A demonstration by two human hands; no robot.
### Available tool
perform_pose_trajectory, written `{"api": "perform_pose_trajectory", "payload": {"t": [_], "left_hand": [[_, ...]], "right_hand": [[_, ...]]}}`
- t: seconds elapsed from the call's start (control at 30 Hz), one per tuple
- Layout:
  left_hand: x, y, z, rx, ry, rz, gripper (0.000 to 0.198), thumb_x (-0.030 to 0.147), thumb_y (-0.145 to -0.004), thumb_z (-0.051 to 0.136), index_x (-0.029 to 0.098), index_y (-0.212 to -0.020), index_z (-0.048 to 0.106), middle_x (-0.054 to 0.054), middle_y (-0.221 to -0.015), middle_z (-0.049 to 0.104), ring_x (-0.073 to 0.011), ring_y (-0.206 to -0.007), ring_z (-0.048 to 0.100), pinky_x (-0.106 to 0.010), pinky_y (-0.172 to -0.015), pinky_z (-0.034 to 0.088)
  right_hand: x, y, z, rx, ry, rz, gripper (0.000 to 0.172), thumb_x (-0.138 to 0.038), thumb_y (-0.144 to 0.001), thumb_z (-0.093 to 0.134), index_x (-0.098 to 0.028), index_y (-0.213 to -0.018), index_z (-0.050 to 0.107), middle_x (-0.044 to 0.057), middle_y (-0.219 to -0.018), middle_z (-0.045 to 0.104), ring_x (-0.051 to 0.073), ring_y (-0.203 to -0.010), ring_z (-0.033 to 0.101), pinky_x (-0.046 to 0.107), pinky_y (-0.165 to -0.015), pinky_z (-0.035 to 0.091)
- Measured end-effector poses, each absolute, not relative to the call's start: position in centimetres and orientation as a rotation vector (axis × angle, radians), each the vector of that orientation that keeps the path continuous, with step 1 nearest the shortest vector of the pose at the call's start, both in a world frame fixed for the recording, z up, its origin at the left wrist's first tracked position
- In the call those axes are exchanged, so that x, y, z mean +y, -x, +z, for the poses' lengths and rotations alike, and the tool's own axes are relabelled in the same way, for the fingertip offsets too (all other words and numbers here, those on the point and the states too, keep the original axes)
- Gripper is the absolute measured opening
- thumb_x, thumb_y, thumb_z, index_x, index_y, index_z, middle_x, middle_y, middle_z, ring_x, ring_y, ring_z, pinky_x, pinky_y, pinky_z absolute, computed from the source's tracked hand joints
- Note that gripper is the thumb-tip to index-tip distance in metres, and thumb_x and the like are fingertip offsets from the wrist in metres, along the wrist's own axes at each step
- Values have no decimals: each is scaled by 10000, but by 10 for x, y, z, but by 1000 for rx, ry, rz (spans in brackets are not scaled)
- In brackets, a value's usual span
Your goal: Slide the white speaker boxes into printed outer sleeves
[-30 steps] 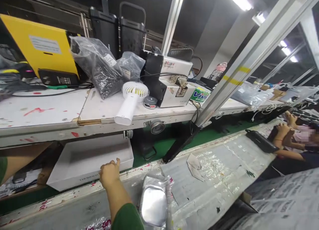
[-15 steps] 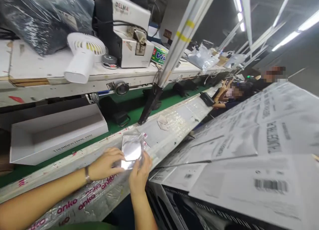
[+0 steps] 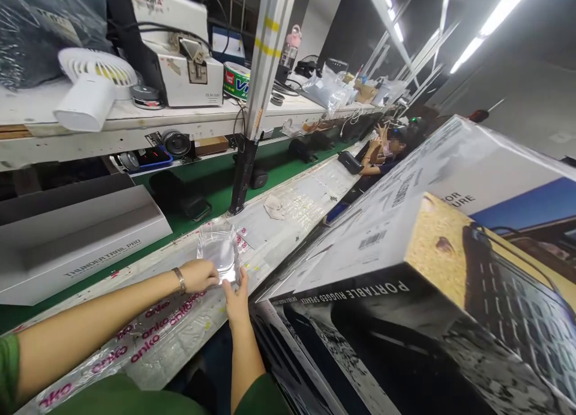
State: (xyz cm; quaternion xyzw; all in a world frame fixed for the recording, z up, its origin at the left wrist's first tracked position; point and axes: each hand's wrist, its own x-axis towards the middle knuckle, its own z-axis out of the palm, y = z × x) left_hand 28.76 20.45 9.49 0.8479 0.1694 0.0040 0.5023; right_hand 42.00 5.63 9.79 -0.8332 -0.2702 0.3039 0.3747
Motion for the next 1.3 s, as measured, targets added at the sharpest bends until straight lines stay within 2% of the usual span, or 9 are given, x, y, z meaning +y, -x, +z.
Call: {"api": "perform_pose_trajectory", "payload": {"t": [0.13,0.4,0.57,0.67,0.77,0.9,1.0,1.13,1.3], "left_hand": [[210,-288,94,363,-2038,7,219,311,-808,567,205,-810,759,-39,-700,710,-188,-672,627,-254,-608,424],[206,-288,107,486,-2079,184,124,133,-749,531,145,-687,638,-120,-723,684,-275,-743,632,-353,-710,444],[244,-220,150,563,-1860,443,314,279,-932,306,181,-762,551,-34,-773,660,-160,-722,590,-274,-719,444],[257,-167,165,403,-1494,458,377,499,-885,435,186,-711,554,-10,-672,597,-136,-602,522,-261,-617,423],[240,-136,152,339,-1006,500,445,624,-736,586,187,-666,536,-20,-627,571,-116,-511,447,-288,-565,398],[185,-127,100,605,-384,867,542,693,-704,566,205,-936,527,-57,-854,609,-143,-663,516,-325,-690,462],[150,-117,60,774,-484,930,639,547,-691,700,238,-1182,431,-23,-892,570,-114,-648,482,-263,-617,431],[160,-70,15,1388,-731,1034,559,486,-789,571,213,-1235,375,8,-796,536,-129,-640,514,-254,-628,454],[229,2,-51,2026,-759,746,672,395,-759,534,124,-1345,345,-105,-959,663,-240,-802,638,-331,-741,483]], "right_hand": [[52,-422,97,-646,2154,771,960,-579,-703,703,-128,-1451,306,214,-1491,374,332,-1344,402,495,-1113,319],[61,-421,100,-549,2197,687,923,-480,-595,757,-141,-1379,409,204,-1411,460,338,-1253,488,481,-1052,396],[77,-409,144,-772,2293,527,1038,-323,-561,791,-165,-1462,299,204,-1483,356,357,-1365,347,530,-1134,264],[97,-385,187,-1244,2151,586,1092,-331,-555,849,-249,-1485,281,114,-1531,322,313,-1405,293,487,-1169,214],[116,-354,205,-1362,1927,1094,736,-370,-642,815,-218,-1310,547,68,-1184,638,261,-1115,569,417,-1016,414],[123,-314,160,-956,1912,1228,527,-498,-670,756,-158,-1061,655,3,-735,609,175,-688,566,329,-704,486],[114,-290,108,-821,1992,1188,651,-581,-712,696,-147,-1182,574,52,-840,641,210,-777,603,355,-772,509],[111,-272,66,-1049,2137,1180,827,-561,-728,674,-146,-1390,404,170,-1187,609,313,-1094,585,454,-957,478],[159,-253,41,-1868,2174,979,666,-343,-821,587,-151,-1434,408,204,-1462,395,368,-1363,361,531,-1108,324]]}}
